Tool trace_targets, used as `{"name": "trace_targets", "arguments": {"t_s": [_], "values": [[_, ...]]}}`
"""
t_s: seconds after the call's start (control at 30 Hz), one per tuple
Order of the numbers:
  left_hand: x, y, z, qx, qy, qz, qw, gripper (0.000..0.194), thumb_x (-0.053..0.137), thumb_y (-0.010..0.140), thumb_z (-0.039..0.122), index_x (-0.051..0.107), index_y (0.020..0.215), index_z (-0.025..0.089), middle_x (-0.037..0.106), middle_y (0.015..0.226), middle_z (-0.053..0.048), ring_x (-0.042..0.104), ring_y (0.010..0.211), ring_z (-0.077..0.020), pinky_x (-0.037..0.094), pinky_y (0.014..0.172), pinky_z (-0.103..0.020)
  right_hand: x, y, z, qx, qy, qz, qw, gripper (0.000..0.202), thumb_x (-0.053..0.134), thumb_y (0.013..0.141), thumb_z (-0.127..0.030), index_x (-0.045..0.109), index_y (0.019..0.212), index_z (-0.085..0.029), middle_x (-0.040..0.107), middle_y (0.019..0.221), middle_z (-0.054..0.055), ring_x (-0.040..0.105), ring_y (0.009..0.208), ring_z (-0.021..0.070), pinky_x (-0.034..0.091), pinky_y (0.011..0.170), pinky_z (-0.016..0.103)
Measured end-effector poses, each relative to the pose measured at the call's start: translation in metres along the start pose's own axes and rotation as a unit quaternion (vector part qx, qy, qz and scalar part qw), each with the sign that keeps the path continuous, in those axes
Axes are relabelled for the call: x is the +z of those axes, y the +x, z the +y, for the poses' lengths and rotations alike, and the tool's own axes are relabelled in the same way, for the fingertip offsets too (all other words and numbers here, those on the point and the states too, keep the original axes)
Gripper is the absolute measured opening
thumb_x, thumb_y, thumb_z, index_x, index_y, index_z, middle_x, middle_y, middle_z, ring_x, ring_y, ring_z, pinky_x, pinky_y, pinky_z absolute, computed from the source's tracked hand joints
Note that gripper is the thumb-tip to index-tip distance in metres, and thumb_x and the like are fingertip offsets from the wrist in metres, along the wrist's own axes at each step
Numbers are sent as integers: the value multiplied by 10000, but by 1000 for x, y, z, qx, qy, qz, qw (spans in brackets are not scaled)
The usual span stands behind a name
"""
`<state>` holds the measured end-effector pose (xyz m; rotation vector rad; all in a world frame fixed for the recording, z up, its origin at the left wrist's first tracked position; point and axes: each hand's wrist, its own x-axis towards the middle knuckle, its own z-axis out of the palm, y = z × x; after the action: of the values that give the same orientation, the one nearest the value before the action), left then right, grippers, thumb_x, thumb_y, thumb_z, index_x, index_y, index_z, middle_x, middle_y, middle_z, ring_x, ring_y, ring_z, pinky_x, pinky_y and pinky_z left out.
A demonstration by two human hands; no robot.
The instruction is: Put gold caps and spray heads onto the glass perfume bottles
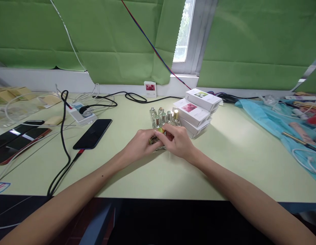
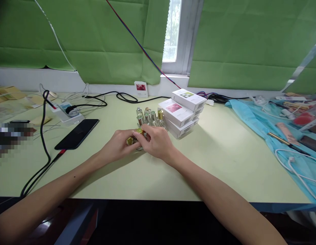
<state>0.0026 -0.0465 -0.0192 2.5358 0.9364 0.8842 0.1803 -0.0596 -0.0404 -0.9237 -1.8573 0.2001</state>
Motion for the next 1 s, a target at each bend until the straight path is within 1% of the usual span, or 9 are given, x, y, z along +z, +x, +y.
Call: {"name": "trace_targets", "arguments": {"t_s": [0.23, 0.47, 0.67, 0.87, 1.0], "values": [[1, -1, 1, -1, -4, -11, 1000, 152, 580, 909, 212, 653, 788, 156, 639, 651, 42, 512, 546, -73, 365, 528, -183, 2, -3, 2, -3, -16, 1, 1000, 373, 556, 999, -371, 350, 721, -231, 373, 572, -73, 320, 508, 86, 275, 505, 245], [1, -2, -2, -9, 14, -15, 1000, 131, 581, 895, 207, 615, 775, 169, 616, 648, 49, 501, 544, -78, 368, 532, -197, 3, -6, 4, -7, -14, -4, 1000, 335, 545, 1020, -375, 376, 768, -234, 394, 584, -71, 330, 508, 90, 279, 505, 244], [2, -2, -1, -23, 15, -22, 999, 144, 567, 897, 213, 588, 762, 169, 620, 660, 39, 507, 542, -84, 372, 532, -206, -1, -4, 3, -16, -8, -31, 999, 315, 508, 1032, -341, 346, 782, -236, 452, 623, -51, 357, 532, 98, 278, 525, 250], [1, -1, 0, -21, 8, -25, 999, 160, 555, 902, 215, 588, 752, 172, 640, 685, 26, 523, 557, -95, 401, 567, -223, -3, -3, 3, -1, 14, -63, 998, 300, 469, 1044, -334, 327, 796, -243, 417, 603, -67, 320, 511, 97, 271, 522, 247], [1, -1, 0, -19, 7, -23, 1000, 179, 569, 908, 233, 586, 740, 174, 627, 670, 27, 520, 553, -98, 403, 568, -228, -5, -3, 4, 3, 19, -85, 996, 276, 431, 1056, -322, 339, 809, -242, 430, 624, -61, 323, 523, 101, 280, 537, 249]]}}
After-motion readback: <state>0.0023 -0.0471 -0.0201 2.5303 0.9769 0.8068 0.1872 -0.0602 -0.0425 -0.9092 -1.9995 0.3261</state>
